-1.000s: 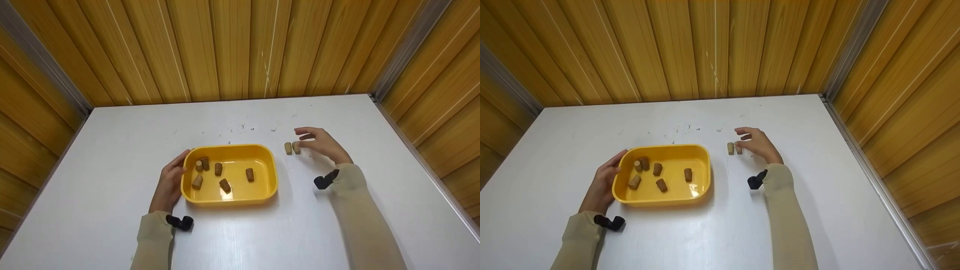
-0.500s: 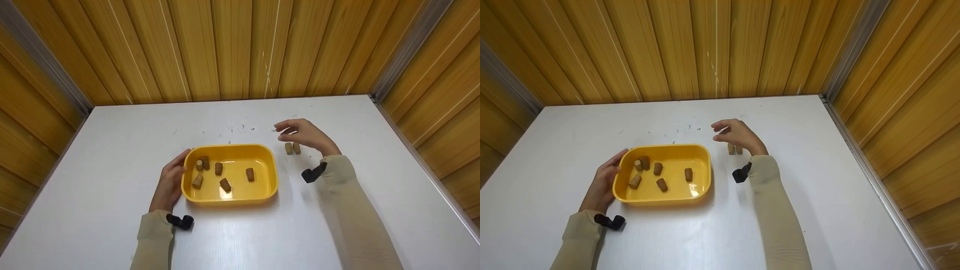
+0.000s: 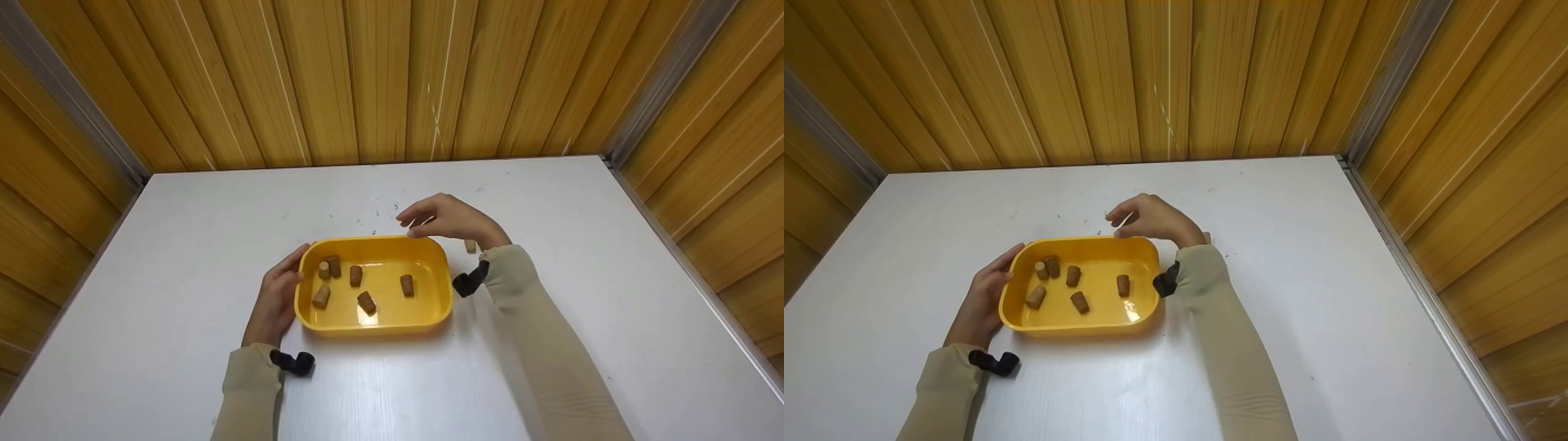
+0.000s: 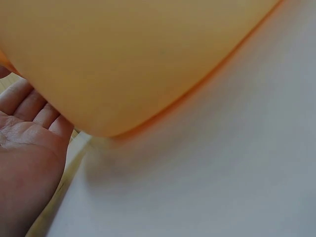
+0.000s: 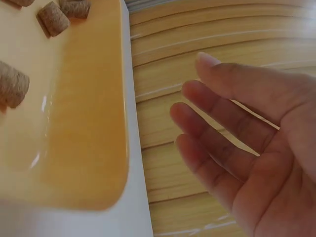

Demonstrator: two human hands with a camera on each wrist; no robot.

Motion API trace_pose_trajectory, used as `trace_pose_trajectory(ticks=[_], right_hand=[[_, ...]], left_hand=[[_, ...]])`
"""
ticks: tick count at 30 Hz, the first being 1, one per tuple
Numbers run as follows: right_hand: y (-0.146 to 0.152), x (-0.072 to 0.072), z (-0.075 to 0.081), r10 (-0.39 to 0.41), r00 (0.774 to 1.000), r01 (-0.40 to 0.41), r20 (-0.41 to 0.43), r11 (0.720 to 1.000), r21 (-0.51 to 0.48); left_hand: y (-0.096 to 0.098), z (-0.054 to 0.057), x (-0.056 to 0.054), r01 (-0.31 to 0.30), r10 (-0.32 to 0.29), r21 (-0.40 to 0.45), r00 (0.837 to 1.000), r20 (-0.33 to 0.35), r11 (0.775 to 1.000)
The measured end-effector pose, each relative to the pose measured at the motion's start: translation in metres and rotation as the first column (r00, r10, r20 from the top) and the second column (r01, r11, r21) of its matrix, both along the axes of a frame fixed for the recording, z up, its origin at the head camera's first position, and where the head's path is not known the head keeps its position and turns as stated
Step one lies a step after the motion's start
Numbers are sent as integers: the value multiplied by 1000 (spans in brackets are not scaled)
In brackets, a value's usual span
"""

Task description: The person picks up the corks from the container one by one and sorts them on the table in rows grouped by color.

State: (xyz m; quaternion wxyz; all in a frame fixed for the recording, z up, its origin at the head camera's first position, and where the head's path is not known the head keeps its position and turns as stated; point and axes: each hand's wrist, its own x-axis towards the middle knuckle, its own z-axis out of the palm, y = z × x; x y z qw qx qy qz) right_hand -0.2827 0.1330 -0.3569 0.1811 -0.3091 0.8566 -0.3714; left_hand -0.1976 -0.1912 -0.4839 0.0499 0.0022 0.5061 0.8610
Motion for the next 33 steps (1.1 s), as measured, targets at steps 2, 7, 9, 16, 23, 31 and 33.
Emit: trace_pose_trajectory(ticks=[2, 7, 9, 16, 23, 31, 33], right_hand=[[-9, 0, -1, 31, 999, -31, 14, 1000, -3], [-31, 0, -6, 112, 993, -113, 39, 994, 6], [-39, 0, -9, 134, 990, -135, 50, 991, 19], [-65, 2, -21, 171, 982, -173, 84, 985, 18], [-90, 7, -33, 222, 966, -227, 134, 974, 23], [-111, 12, -43, 275, 948, -285, 162, 957, 45], [-116, 14, -45, 280, 943, -292, 178, 955, 47]], left_hand=[[-1, 0, 0, 2, -2, 5, 1000, 1, 1000], [-2, -1, 1, 8, -8, 6, 1000, -3, 1000], [-2, -2, 1, 7, -7, 11, 1000, -3, 1000], [-3, -3, 1, 6, -6, 22, 1000, 1, 1000], [-3, -3, 1, 13, -13, 26, 1000, -2, 1000], [-3, -2, 0, 24, -24, 0, 999, 30, 1000], [-2, -2, 0, 26, -26, 3, 999, 28, 1000]])
